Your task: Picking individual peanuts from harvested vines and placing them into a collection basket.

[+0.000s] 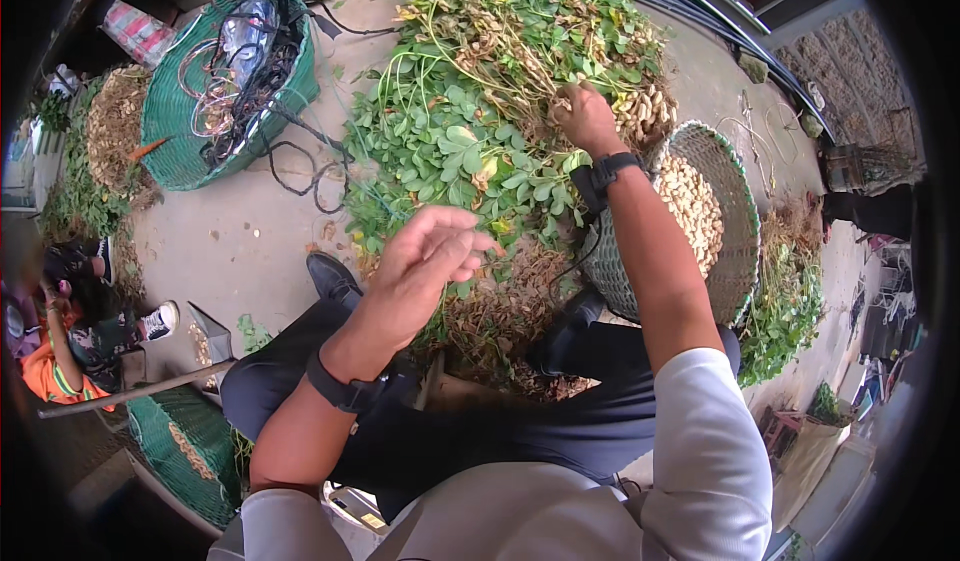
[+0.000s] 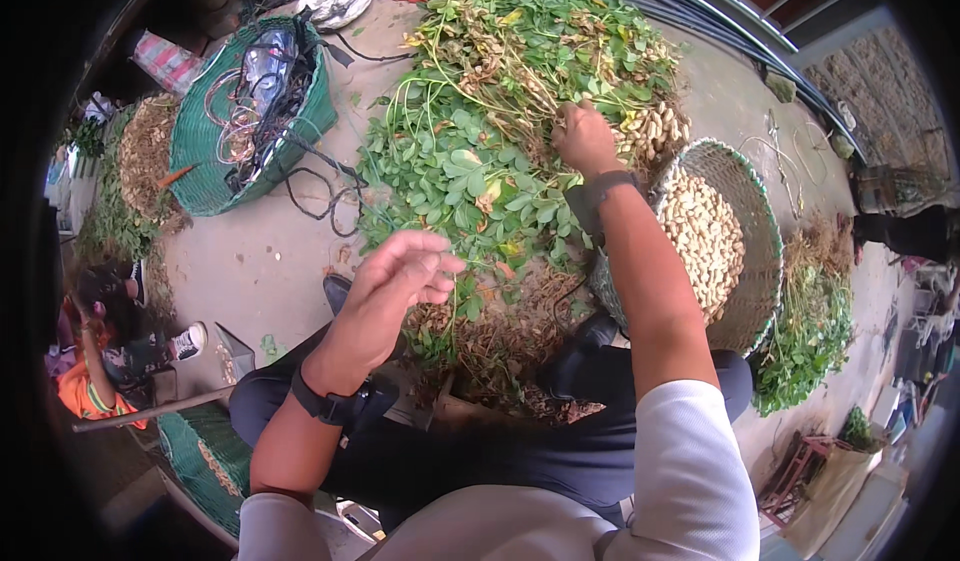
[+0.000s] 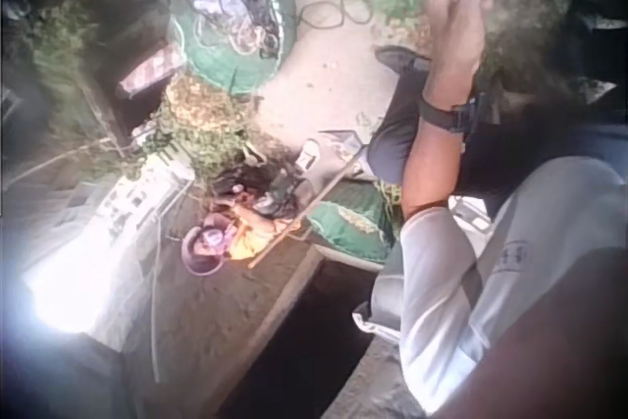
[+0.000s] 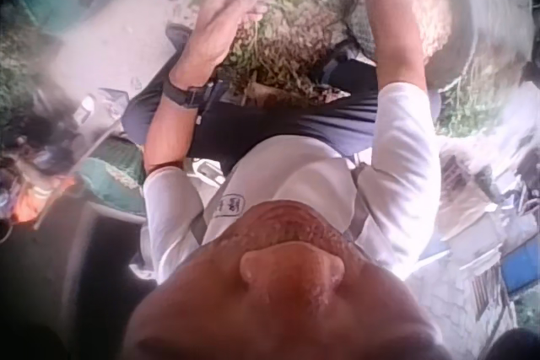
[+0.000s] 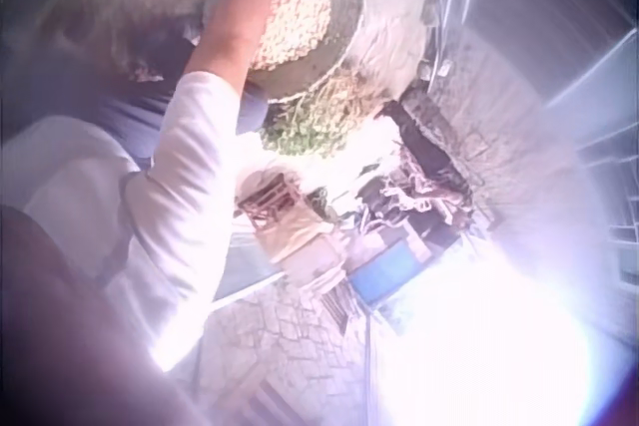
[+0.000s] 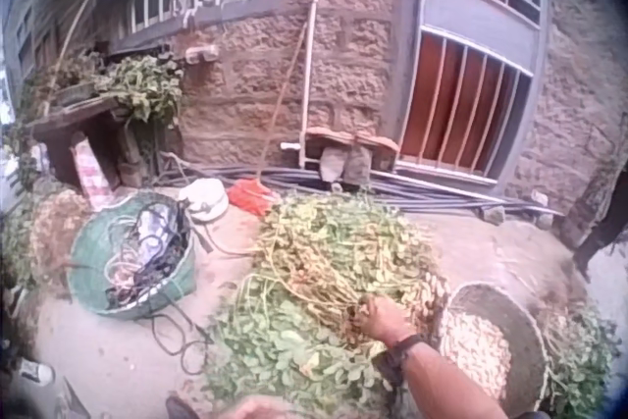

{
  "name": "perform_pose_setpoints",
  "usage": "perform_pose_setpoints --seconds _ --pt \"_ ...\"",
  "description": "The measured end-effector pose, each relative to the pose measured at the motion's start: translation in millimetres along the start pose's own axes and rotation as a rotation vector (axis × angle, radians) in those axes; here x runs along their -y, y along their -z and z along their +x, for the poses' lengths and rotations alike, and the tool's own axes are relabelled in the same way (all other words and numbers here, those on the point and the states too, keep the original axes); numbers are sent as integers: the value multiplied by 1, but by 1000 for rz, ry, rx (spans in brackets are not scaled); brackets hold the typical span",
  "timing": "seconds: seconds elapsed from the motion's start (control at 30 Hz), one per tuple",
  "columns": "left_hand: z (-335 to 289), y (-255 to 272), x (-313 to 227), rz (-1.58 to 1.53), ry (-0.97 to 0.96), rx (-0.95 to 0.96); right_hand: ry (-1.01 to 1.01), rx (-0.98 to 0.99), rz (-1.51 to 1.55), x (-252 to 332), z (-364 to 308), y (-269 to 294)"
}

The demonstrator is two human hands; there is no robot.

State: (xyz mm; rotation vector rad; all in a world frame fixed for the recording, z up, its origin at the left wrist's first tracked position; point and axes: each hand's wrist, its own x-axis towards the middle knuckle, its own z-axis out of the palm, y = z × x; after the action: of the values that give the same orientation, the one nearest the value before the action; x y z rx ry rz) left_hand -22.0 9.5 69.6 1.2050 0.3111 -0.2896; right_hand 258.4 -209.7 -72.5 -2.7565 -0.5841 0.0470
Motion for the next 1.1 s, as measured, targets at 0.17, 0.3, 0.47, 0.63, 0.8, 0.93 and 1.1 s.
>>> perform_pose_setpoints --seconds 0.17,0.3,0.47,0.63,0.8,0.93,1.1 --pt "-2 2 -8 28 -8 8 -91 -12 -168 4 32 -43" --pt "-3 6 -9 97 -16 43 -159 132 -296 0 29 -58" --pt "-1 5 -6 220 -72 57 -53 -107 169 -4 11 -5" --pt "-3 -7 -11 370 -115 41 450 -86 -150 16 -39 93" --pt "-2 -18 -21 743 -587 -77 -90 232 712 48 -95 150" --pt "7 -8 -31 571 -695 -491 -213 245 1036 63 -139 161" --pt "23 19 -19 431 -335 -453 -321 316 1052 70 -166 163"
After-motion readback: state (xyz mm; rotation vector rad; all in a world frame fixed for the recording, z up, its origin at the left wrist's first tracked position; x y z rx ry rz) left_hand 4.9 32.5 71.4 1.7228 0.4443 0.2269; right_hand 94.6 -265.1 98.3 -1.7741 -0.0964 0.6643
